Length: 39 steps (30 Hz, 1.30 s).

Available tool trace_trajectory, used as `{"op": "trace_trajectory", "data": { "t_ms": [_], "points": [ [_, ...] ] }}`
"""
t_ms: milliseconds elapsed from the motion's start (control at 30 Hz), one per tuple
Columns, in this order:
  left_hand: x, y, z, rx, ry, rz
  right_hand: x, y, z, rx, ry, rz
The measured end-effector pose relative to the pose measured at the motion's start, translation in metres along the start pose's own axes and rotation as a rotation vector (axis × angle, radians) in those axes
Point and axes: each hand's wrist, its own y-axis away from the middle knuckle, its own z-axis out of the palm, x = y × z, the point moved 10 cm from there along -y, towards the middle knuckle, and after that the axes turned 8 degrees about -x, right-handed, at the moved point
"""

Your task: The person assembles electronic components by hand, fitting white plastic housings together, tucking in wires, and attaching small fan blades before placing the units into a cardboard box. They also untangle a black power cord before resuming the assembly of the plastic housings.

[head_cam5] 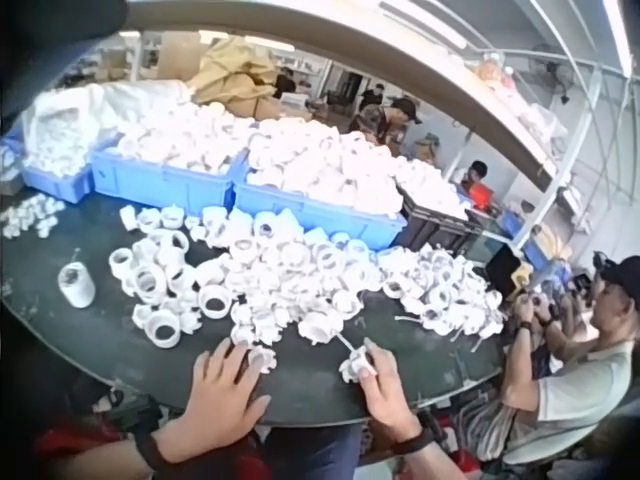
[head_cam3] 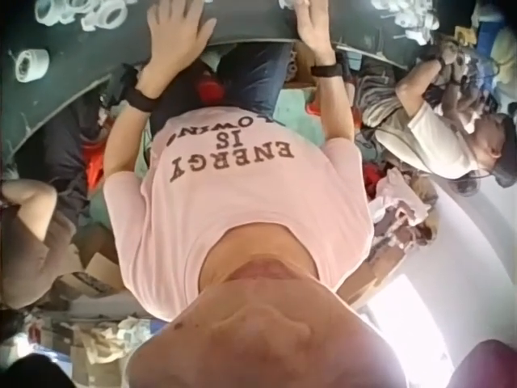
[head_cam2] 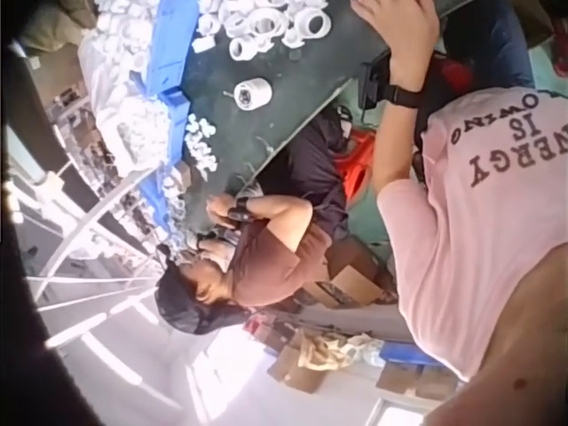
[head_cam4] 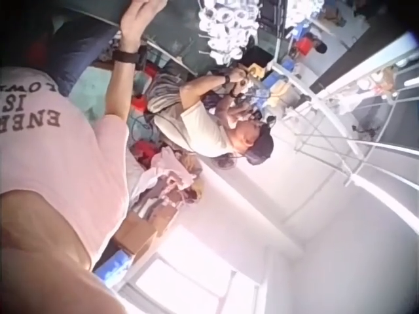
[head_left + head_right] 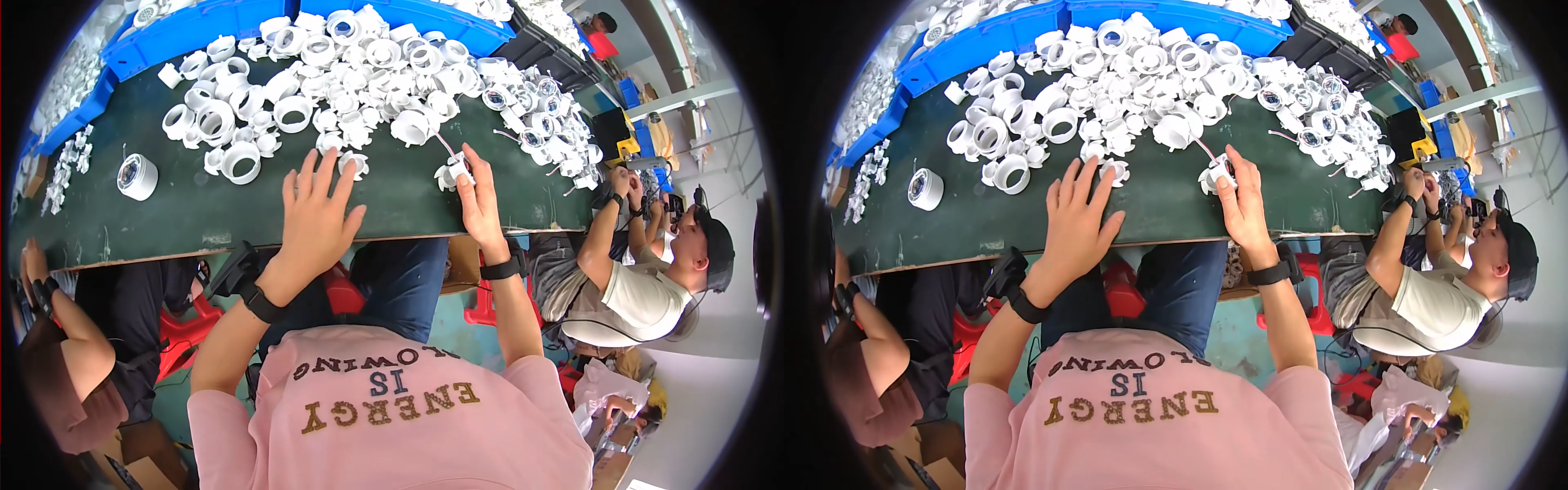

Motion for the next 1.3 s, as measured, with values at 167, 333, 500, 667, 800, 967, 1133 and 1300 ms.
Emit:
{"op": "trace_trajectory", "data": {
  "t_ms": [167, 333, 500, 667, 800, 967, 1133, 1300],
  "points": [
    [0.009, -0.007, 0.009, -0.02, 0.066, 0.023, -0.013, -0.002, 0.003, 0.015, 0.221, -0.062],
    [0.023, -0.019, 0.005, 0.045, 0.065, 0.052, -0.026, -0.002, 0.008, 0.003, 0.413, -0.098],
    [0.045, -0.033, -0.017, 0.108, 0.167, 0.074, -0.023, -0.005, 0.005, -0.048, 0.493, -0.053],
    [0.033, -0.029, 0.02, -0.181, 1.334, -0.214, -0.055, -0.002, 0.013, -0.151, -0.451, 0.049],
    [0.019, -0.024, 0.032, -0.069, 1.961, -0.331, -0.121, -0.008, 0.062, -0.407, -0.343, -0.085],
    [-0.008, -0.003, 0.009, -0.166, 1.764, -0.296, -0.093, -0.11, 0.011, -0.036, 0.217, -0.217],
    [-0.02, 0.007, 0.007, -0.136, 1.807, -0.352, -0.012, -0.199, 0.003, 0.041, 1.043, -0.147],
    [-0.012, 0.0, -0.005, -0.263, 1.643, -0.303, -0.017, -0.201, -0.003, 0.017, 0.957, -0.251]
  ]
}}
